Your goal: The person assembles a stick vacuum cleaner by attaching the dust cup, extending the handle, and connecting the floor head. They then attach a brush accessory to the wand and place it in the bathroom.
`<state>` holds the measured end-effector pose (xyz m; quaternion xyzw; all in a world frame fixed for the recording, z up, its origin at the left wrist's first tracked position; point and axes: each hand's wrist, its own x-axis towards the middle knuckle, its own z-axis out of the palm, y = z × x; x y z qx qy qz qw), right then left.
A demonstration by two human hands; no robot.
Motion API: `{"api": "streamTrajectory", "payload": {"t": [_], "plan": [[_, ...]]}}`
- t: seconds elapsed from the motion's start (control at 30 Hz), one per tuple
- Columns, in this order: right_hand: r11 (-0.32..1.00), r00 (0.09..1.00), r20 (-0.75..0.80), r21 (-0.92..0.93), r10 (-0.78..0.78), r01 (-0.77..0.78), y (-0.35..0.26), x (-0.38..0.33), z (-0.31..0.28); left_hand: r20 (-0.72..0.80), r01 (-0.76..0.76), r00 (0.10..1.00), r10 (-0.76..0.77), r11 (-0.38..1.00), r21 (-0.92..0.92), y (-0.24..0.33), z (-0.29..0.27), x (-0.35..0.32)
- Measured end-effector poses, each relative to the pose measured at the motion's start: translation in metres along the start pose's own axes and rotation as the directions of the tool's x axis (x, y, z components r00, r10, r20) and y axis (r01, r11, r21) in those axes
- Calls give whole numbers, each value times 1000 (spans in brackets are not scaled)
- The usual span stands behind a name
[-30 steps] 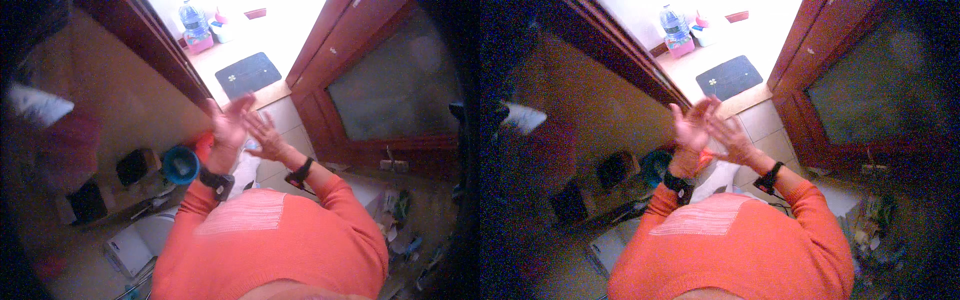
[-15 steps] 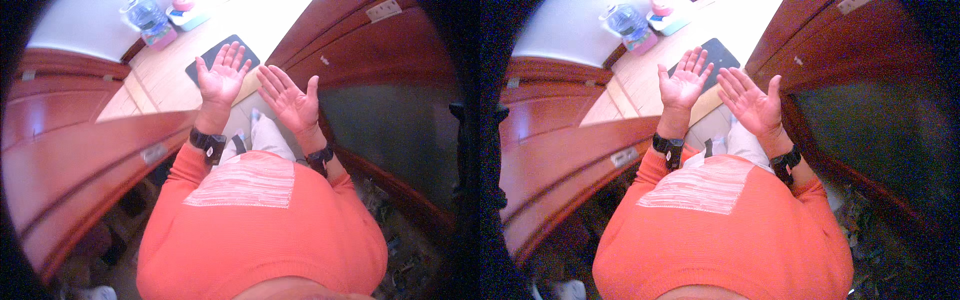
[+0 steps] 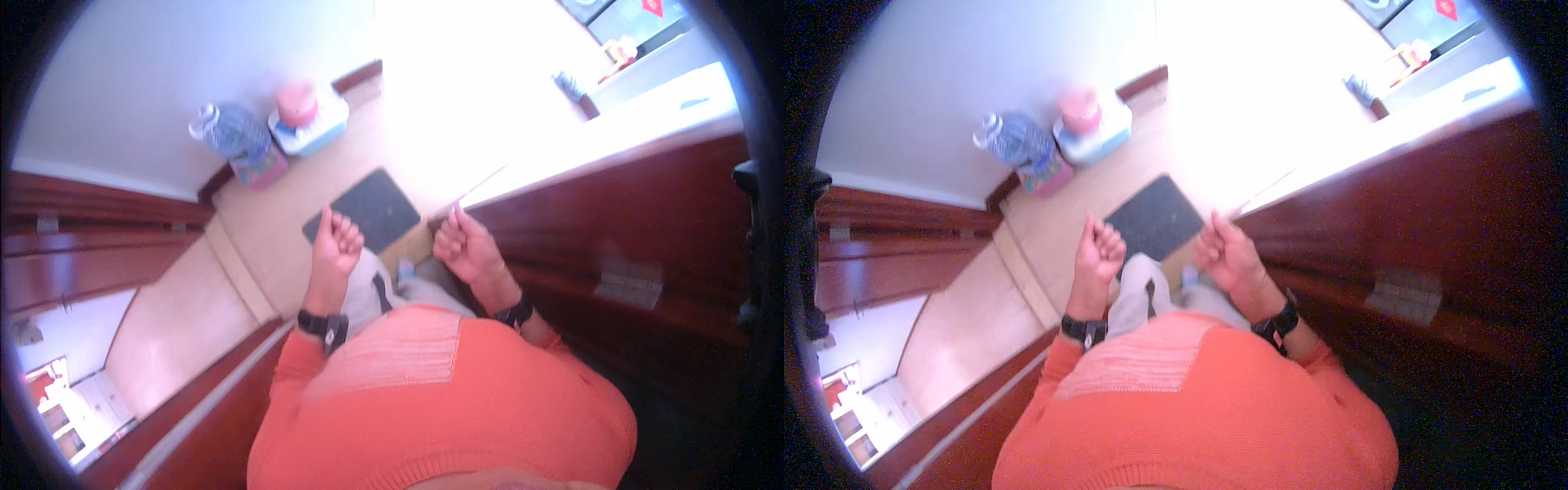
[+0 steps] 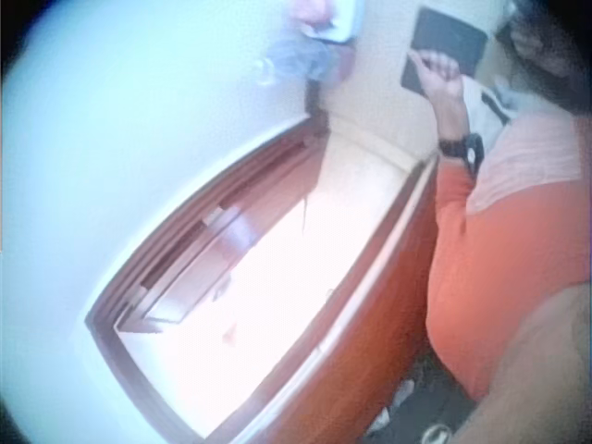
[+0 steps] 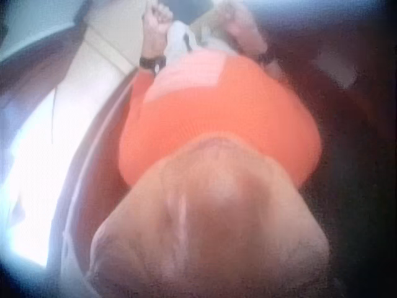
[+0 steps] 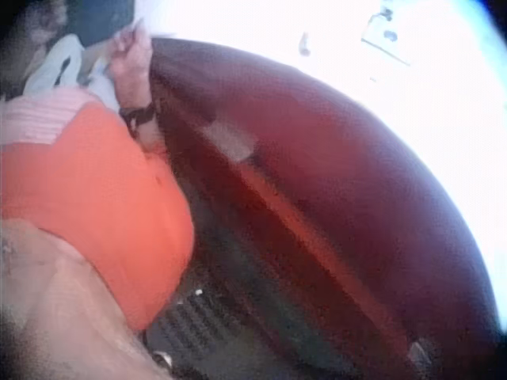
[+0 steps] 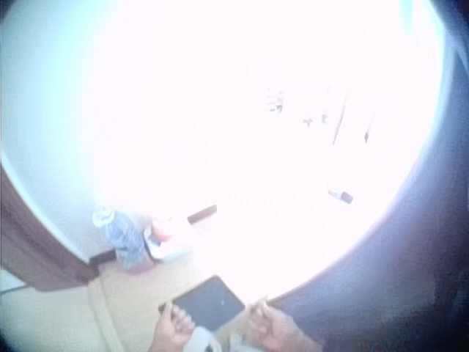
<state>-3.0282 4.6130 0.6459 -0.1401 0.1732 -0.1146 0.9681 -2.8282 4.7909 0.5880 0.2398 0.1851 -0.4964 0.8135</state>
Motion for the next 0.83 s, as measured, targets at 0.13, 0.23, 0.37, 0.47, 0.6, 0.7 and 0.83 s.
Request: {"api": "streamTrajectory", "payload": {"t": [0.13,0.23,0.37,0.47,0.6,0.7,0.83], "plan": [[980,978,-163,-173,-130,102,-3,36,23,25,-37,999,32,972,233,73,4,22],[860,889,-249,-447,-384,246,5,53,78,-5,-262,939,345,722,641,117,17,23],[631,734,-223,-698,-642,340,-9,70,156,389,-492,807,444,141,859,197,86,54],[568,737,-153,-743,-659,355,1,63,189,625,-575,690,365,-248,780,254,152,26],[521,620,-208,-765,-756,379,-2,73,206,837,-837,462,292,-169,521,291,317,-11],[579,587,-290,-715,-756,392,-65,107,188,953,-959,-16,302,-273,70,296,434,-28],[578,603,-282,-724,-747,377,-151,153,146,832,-871,-481,275,-252,-421,295,524,-53]]}}
